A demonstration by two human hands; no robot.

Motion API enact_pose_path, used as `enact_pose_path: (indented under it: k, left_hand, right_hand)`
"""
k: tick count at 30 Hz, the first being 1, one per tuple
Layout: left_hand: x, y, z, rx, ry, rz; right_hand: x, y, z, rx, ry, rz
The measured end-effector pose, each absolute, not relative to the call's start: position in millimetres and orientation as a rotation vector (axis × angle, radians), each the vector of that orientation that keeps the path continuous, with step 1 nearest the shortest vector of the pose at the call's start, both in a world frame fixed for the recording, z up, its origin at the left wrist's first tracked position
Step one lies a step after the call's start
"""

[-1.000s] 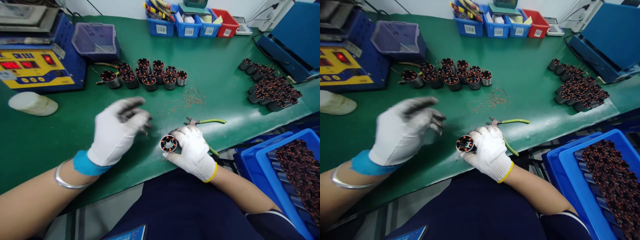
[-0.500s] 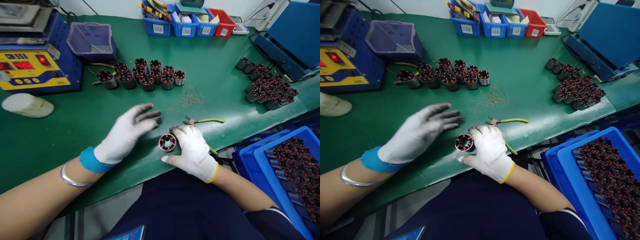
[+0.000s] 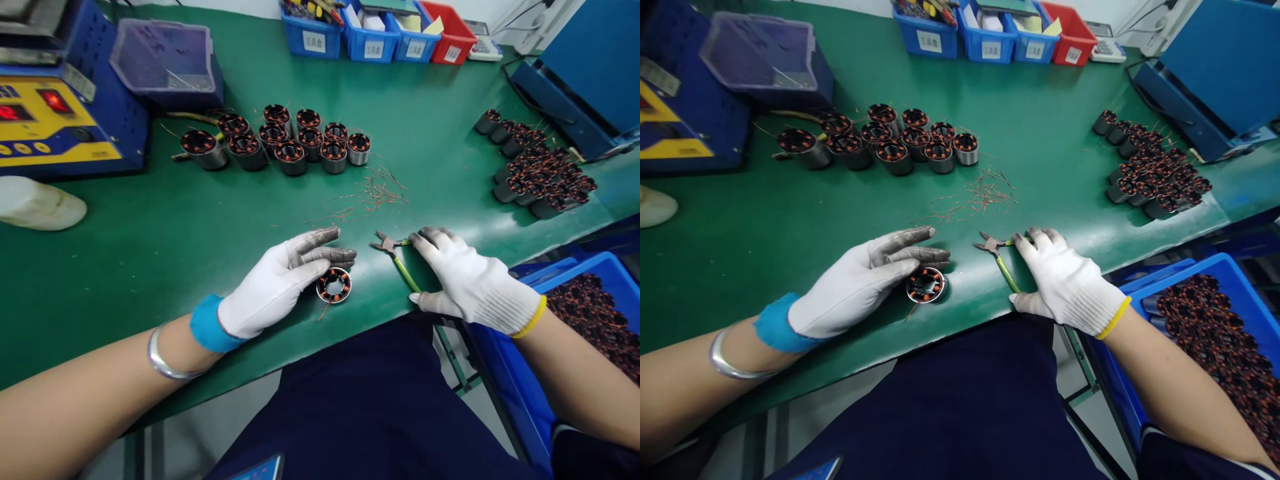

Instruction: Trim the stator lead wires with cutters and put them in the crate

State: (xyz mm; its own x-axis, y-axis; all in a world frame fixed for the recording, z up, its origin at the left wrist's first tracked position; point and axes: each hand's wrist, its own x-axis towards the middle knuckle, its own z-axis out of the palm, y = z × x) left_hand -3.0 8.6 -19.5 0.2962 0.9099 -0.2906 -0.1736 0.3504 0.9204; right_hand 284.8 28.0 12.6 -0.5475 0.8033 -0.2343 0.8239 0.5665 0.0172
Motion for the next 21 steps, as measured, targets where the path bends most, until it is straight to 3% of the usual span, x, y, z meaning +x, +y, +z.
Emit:
enact_pose_path:
  k: [7, 12, 16, 21]
  left_hand:
    - [-3.0, 6.7, -20.6, 0.906, 1.001, 0.89]
    - [0.0, 6.2, -19.6, 0.9, 1.005, 0.92]
    - [1.8, 5.6, -18.7, 0.908, 1.021, 0.936]
    - [1.5, 5.1, -21.3, 0.941, 1.018, 0.952]
  right_hand:
    - [269.5, 24.1, 20.8, 1.311, 2.401, 0.119]
    - [271.3, 31.6, 0.3, 1.447, 2.463, 0.278]
    - [280.3, 46.7, -13.6, 1.345, 2.791, 0.19]
    - [265.8, 51.5, 12.1, 1.214, 2.79, 0.073]
